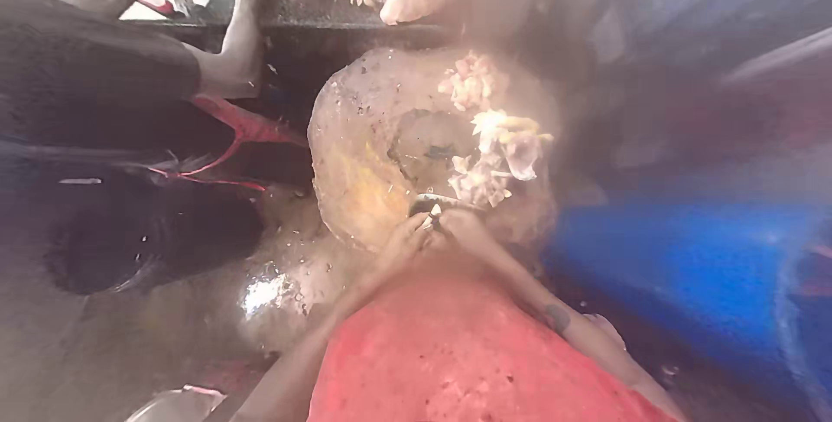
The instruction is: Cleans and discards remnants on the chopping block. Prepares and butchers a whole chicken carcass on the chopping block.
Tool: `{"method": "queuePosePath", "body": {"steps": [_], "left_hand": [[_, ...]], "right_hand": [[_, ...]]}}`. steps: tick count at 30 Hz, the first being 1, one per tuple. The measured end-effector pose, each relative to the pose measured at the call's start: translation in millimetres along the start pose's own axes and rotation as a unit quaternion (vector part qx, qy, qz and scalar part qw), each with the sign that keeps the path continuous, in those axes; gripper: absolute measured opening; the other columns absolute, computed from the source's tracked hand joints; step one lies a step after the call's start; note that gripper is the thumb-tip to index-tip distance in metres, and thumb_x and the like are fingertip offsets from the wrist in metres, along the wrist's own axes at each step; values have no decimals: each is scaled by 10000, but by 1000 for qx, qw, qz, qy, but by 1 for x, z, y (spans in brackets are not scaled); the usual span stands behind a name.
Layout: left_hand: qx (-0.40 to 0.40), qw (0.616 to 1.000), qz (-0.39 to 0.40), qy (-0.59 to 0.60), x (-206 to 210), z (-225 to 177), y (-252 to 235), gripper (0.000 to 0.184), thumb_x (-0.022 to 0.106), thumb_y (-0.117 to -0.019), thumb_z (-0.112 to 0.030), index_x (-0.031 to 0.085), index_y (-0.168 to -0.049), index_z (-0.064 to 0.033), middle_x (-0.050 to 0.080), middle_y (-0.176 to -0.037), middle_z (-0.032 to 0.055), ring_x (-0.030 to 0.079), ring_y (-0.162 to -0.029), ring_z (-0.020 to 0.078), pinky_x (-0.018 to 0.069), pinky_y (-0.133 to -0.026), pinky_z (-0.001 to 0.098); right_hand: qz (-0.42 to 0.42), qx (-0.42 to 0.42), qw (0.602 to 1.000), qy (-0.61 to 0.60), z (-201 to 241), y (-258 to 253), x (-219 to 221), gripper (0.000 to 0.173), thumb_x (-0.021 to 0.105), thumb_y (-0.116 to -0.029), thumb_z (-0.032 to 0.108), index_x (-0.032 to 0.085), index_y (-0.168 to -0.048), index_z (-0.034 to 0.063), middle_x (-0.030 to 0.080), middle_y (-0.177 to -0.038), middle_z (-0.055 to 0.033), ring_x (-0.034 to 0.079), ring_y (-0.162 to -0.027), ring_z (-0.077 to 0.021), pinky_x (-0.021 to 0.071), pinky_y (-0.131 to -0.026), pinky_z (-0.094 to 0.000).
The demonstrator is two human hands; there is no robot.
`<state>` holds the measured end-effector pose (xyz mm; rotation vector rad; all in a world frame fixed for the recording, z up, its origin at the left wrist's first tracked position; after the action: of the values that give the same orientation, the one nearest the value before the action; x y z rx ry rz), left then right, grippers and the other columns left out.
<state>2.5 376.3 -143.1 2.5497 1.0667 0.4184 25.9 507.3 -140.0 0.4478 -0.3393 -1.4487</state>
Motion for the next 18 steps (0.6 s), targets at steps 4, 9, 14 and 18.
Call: {"method": "queuePosePath", "body": {"steps": [4, 9, 14, 18], "left_hand": [[-42, 984, 8, 175, 15, 15, 25, 287, 391, -1075, -156, 565, -1279, -54, 473, -667, -61, 491, -554, 69, 495, -578, 256], [-40, 999, -7, 17, 12, 24, 32, 371, 510, -1056, -202, 538, -1402, -72, 646, -873, 24, 616, -704, 102, 556, -690, 291], [31, 978, -44, -204, 0, 21, 30, 287, 496, -1076, -270, 683, -1202, -92, 691, -872, 1, 653, -762, 83, 565, -756, 305], [-1, 1000, -18, 2, 6, 25, 36, 249, 487, -1071, -197, 650, -1170, -37, 646, -826, 15, 638, -739, 125, 570, -743, 315]], "right_hand": [[6, 19, 988, -152, -16, 28, 13, 268, 432, -1027, 169, 564, -801, 111, 449, -617, 93, 438, -537, -14, 417, -543, -203], [23, 44, 996, -68, -26, 33, 25, 253, 489, -1045, 179, 666, -952, 24, 591, -760, 8, 557, -678, -54, 497, -658, -243], [59, 21, 996, 56, -18, 33, 22, 302, 498, -1055, 252, 662, -915, 40, 557, -742, 10, 520, -664, -52, 461, -643, -257], [64, -7, 995, -69, -29, 43, 25, 273, 509, -1005, 288, 637, -880, 82, 543, -722, 69, 513, -650, -15, 464, -631, -226]]}}
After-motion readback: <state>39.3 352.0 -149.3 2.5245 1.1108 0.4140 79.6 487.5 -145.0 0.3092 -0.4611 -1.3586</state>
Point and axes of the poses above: each hand's wrist, its own y-axis away from the middle knuckle, its own x-axis out of the palm, z = x × y, the point moved 8 cm from there along -y, towards the middle knuckle
